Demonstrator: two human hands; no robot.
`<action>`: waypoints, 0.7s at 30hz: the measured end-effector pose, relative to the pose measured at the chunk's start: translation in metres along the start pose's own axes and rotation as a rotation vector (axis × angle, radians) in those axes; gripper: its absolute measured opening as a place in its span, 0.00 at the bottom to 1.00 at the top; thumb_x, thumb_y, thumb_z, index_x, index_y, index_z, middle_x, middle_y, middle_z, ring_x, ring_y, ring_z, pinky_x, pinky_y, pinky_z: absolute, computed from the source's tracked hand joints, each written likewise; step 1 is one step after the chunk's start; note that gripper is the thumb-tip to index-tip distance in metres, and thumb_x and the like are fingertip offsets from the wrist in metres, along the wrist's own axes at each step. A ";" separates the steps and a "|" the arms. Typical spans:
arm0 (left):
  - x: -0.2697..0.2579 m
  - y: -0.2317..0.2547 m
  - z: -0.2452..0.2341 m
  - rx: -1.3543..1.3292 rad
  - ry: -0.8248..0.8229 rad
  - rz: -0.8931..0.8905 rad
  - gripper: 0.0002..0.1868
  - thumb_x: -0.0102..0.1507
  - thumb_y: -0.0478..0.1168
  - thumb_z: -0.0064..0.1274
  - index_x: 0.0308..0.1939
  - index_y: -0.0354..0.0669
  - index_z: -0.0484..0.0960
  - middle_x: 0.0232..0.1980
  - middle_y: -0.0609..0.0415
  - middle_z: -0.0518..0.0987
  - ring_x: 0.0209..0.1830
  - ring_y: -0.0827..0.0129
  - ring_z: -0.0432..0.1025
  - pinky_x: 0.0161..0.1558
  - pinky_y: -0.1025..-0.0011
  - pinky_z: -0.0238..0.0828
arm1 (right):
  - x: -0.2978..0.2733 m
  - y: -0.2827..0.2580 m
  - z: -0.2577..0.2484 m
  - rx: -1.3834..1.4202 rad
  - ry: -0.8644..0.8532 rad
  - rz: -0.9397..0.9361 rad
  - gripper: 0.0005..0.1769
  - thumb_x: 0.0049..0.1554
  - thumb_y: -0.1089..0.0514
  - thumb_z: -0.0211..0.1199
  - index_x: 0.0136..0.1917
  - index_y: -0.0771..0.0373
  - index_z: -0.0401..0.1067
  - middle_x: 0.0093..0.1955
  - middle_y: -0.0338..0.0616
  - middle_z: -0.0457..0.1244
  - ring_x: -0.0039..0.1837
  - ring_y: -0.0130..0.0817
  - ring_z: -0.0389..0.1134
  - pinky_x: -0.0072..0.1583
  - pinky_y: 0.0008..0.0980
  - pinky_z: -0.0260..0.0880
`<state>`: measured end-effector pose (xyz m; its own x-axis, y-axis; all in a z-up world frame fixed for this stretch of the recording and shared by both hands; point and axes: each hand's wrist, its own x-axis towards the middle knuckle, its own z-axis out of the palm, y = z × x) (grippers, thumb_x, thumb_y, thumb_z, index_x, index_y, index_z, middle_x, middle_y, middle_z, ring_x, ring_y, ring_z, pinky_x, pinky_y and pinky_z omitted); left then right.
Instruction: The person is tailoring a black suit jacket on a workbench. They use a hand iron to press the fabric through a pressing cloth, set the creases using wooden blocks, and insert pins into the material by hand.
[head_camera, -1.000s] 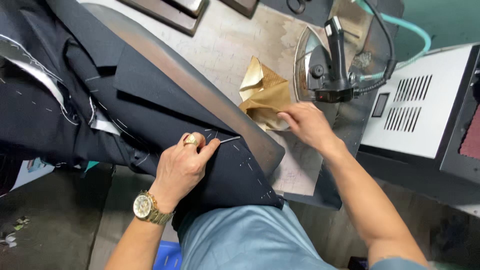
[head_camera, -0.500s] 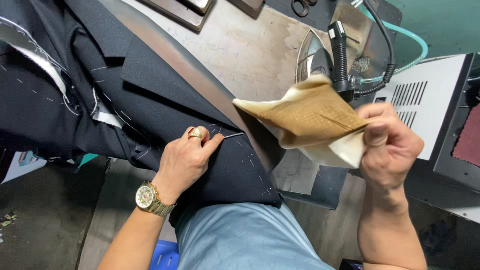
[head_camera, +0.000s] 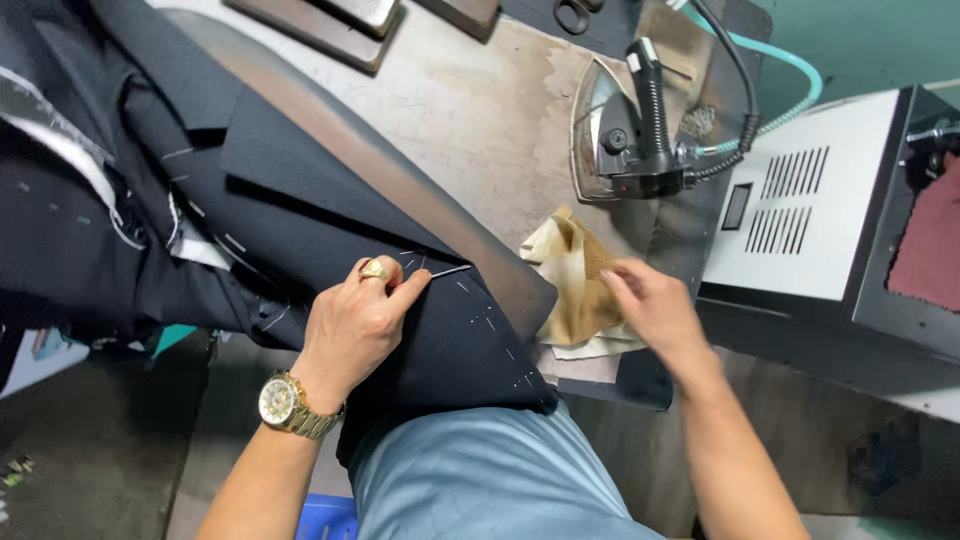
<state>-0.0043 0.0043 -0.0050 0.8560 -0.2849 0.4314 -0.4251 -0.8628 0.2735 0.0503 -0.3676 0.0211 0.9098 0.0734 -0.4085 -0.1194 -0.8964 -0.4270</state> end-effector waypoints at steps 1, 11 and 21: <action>-0.002 -0.001 0.002 0.016 -0.012 0.001 0.14 0.65 0.32 0.47 0.45 0.58 0.83 0.32 0.59 0.64 0.30 0.67 0.67 0.23 0.77 0.66 | 0.006 0.010 0.017 0.003 0.127 -0.142 0.13 0.64 0.56 0.62 0.57 0.67 0.77 0.51 0.61 0.72 0.56 0.60 0.73 0.59 0.54 0.73; 0.002 0.004 -0.003 0.044 0.011 0.007 0.14 0.64 0.31 0.49 0.44 0.58 0.84 0.31 0.58 0.66 0.28 0.65 0.68 0.23 0.74 0.66 | 0.024 0.058 0.140 -0.227 0.347 -0.362 0.21 0.51 0.63 0.68 0.59 0.58 0.76 0.50 0.44 0.66 0.56 0.47 0.67 0.59 0.45 0.67; 0.003 0.001 -0.001 0.025 0.003 0.010 0.15 0.63 0.30 0.50 0.43 0.59 0.84 0.31 0.60 0.66 0.28 0.67 0.67 0.22 0.75 0.66 | 0.021 0.058 0.044 0.204 0.680 -0.254 0.20 0.74 0.50 0.52 0.42 0.59 0.73 0.35 0.50 0.63 0.42 0.52 0.69 0.48 0.41 0.69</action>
<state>-0.0027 0.0026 -0.0028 0.8509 -0.2919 0.4368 -0.4256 -0.8704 0.2474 0.0451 -0.3988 -0.0481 0.9560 -0.0786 0.2826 0.1157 -0.7842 -0.6096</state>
